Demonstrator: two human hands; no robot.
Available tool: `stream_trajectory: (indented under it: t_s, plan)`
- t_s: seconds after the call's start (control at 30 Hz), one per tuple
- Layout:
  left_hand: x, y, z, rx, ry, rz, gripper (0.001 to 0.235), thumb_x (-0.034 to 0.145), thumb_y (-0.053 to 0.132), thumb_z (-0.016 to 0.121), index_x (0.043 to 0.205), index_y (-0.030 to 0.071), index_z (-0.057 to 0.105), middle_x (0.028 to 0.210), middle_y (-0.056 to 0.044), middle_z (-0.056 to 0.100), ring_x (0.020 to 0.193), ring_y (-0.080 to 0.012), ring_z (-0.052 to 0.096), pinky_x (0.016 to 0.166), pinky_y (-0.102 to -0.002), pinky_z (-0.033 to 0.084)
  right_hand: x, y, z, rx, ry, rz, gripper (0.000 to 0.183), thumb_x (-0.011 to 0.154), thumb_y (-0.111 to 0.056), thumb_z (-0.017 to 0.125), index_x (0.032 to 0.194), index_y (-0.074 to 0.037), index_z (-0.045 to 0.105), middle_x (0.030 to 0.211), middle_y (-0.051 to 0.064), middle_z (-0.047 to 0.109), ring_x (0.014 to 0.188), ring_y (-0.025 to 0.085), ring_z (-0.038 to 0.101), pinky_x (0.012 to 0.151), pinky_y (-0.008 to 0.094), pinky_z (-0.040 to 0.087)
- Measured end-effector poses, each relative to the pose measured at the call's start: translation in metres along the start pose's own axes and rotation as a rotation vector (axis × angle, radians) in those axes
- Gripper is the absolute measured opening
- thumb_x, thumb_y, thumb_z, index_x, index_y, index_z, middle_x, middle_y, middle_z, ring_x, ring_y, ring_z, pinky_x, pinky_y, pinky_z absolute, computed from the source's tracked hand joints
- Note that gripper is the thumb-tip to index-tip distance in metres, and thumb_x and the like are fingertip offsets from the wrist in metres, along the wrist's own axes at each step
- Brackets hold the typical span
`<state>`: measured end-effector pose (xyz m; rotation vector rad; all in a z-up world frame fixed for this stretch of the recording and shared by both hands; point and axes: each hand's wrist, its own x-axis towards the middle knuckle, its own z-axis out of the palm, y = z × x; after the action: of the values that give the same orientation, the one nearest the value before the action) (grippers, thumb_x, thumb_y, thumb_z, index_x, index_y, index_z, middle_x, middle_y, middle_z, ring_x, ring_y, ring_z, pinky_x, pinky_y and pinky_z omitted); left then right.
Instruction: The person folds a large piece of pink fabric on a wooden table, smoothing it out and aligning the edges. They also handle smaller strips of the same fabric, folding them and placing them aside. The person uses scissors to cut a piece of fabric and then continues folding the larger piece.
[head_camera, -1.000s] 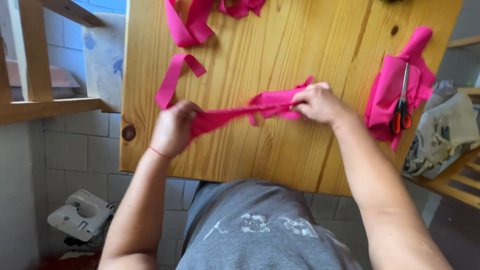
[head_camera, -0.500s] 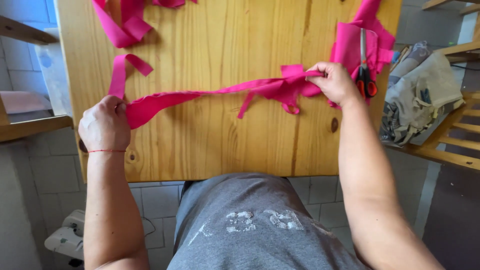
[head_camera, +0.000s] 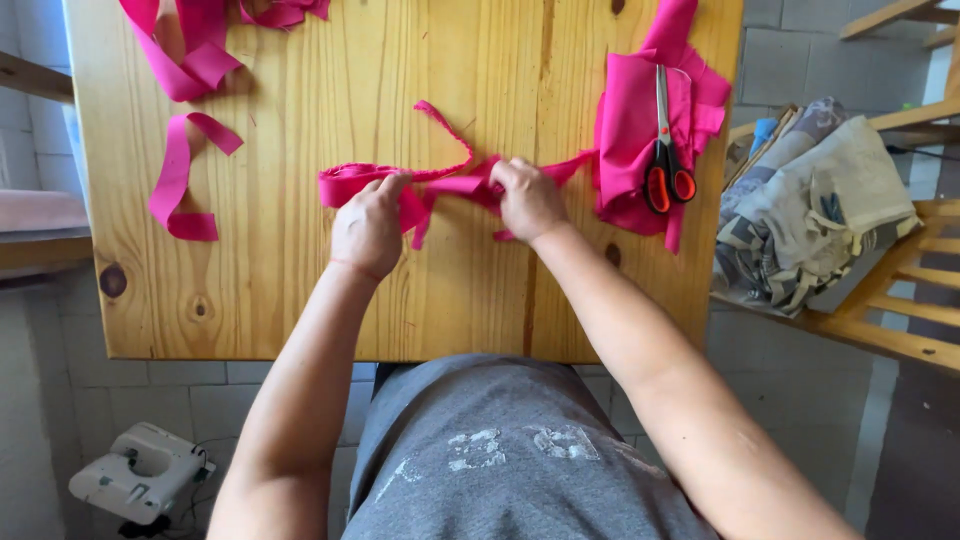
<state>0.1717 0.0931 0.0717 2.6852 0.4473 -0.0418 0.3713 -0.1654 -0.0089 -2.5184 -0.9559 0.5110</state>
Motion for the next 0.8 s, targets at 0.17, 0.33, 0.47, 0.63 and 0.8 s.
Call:
stream_trajectory:
  t_s: [0.17,0.33,0.47,0.63,0.8]
  plan:
    - [0.058,-0.004,0.126,-0.262,-0.122,-0.199,0.023,0.096,0.023,0.083,0.119,0.019,0.082,0.111,-0.016,0.084,0.112,-0.0467,0.085,0.099,-0.064,0.069,-0.017,-0.034,-0.028,0.498,-0.036,-0.070,0.027,0.099,-0.010,0.084,0.121,-0.026,0.082,0.110,0.000,0.086,0.112,0.026,0.084,0.100,0.047,0.066]
    - [0.061,0.072,0.147,-0.561,-0.082,0.009,0.021,0.090,0.009,0.071,0.108,0.011,0.082,0.111,-0.020,0.083,0.114,-0.0496,0.083,0.096,-0.064,0.070,-0.024,-0.045,-0.061,0.525,-0.109,-0.206,0.074,0.091,0.001,0.079,0.163,-0.010,0.070,0.163,0.028,0.071,0.158,0.055,0.060,0.135,0.069,0.046]
    - [0.027,0.124,0.024,-0.886,0.167,0.191,0.058,0.104,0.009,0.080,0.159,0.026,0.074,0.157,-0.013,0.069,0.145,-0.0472,0.074,0.112,-0.058,0.069,0.002,0.050,-0.016,0.563,0.004,-0.129,0.048,0.096,0.002,0.080,0.142,-0.011,0.083,0.137,0.024,0.083,0.142,0.050,0.073,0.128,0.064,0.053]
    - [0.024,0.021,0.022,-0.672,0.476,-0.191,0.050,0.101,-0.001,0.077,0.146,0.020,0.079,0.134,-0.012,0.074,0.123,-0.0394,0.079,0.103,-0.047,0.069,0.100,0.112,-0.155,0.595,0.490,0.151,0.036,0.094,-0.021,0.098,0.126,-0.023,0.081,0.122,0.003,0.084,0.111,0.020,0.075,0.092,0.045,0.063]
    - [0.000,-0.146,-0.010,0.012,0.666,-0.489,0.060,0.084,0.020,0.094,0.142,0.025,0.078,0.127,-0.010,0.074,0.114,-0.0409,0.069,0.094,-0.056,0.057,0.118,0.051,-0.248,0.271,0.436,-0.023,0.080,0.103,-0.014,0.107,0.164,0.002,0.057,0.159,0.029,0.071,0.140,0.040,0.076,0.114,0.046,0.062]
